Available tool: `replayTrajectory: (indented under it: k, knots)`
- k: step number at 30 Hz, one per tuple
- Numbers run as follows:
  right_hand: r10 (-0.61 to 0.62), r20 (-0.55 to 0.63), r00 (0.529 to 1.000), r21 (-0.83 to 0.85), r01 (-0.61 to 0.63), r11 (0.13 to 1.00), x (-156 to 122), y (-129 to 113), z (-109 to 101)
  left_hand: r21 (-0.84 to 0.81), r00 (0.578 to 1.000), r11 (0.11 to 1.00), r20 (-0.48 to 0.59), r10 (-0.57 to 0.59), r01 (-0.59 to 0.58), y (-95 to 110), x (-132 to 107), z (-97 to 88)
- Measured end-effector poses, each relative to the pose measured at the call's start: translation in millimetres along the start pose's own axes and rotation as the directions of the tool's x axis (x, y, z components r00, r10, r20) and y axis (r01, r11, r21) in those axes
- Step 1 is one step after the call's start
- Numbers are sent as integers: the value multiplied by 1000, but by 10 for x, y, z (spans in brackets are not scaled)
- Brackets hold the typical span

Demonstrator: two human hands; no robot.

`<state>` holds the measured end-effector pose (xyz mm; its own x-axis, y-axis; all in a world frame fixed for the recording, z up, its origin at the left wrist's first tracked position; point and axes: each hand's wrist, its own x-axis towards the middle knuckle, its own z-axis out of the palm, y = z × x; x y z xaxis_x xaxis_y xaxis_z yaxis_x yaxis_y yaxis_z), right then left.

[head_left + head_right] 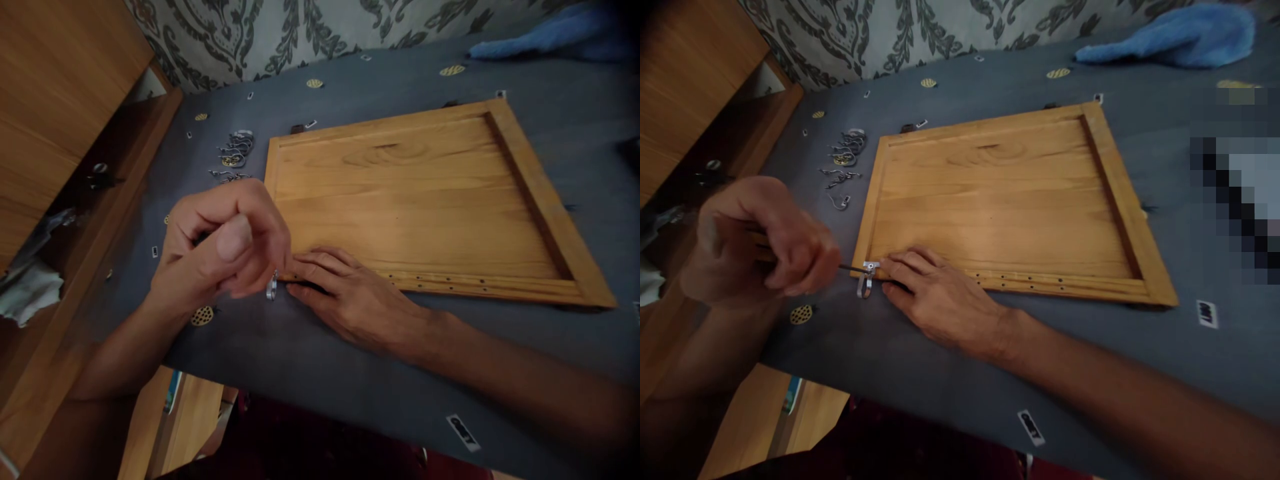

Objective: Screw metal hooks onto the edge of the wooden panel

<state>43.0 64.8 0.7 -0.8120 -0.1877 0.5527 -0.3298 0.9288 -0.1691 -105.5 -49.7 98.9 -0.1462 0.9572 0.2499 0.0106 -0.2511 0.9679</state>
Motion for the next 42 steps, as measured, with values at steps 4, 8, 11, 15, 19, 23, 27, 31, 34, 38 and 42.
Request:
replayTrajectory:
  k: [4, 8, 11, 15, 19, 23, 27, 31, 34, 38, 42]
  knots:
    - [6, -11, 1000, 11, -6, 1000, 6, 1, -2, 8, 999, 999, 30, 44, -44, -17, 7, -37]
    - [10, -17, 1000, 18, -10, 1000, 9, -6, -9, -3, 993, 994, 49, 109, -109, -48, 33, -38]
    - [10, 4, 1000, 16, -10, 1000, 5, -10, -3, -74, 980, 979, 47, 191, -188, -91, 54, -36]
    - [21, 17, 1000, 18, -21, 1000, -10, -5, 15, -85, 971, 968, -11, 238, -238, -135, 58, -22]
    - [24, 41, 999, 35, -25, 999, -23, 5, 15, -43, 962, 963, -73, 263, -267, -148, 56, 4]
    - [21, 56, 998, 23, -22, 999, -29, 5, 10, 7, 944, 959, -172, 280, -283, -156, 45, 55]
    - [9, 41, 999, 7, -9, 1000, -34, 1, 10, 27, 914, 970, -331, 236, -241, -147, 26, 115]
    - [15, 56, 998, 9, -16, 1000, -29, 3, 17, 12, 902, 969, -363, 233, -246, -119, 21, 157]
    - [12, 44, 999, 15, -12, 1000, -26, 5, 28, 29, 883, 972, -413, 222, -231, -112, 22, 181]
    - [10, 35, 999, 16, -10, 1000, -28, 7, 34, 68, 877, 965, -406, 257, -251, -148, 21, 157]
    - [9, 38, 999, 19, -9, 1000, -36, 10, 35, 35, 901, 958, -332, 279, -283, -177, 21, 94]
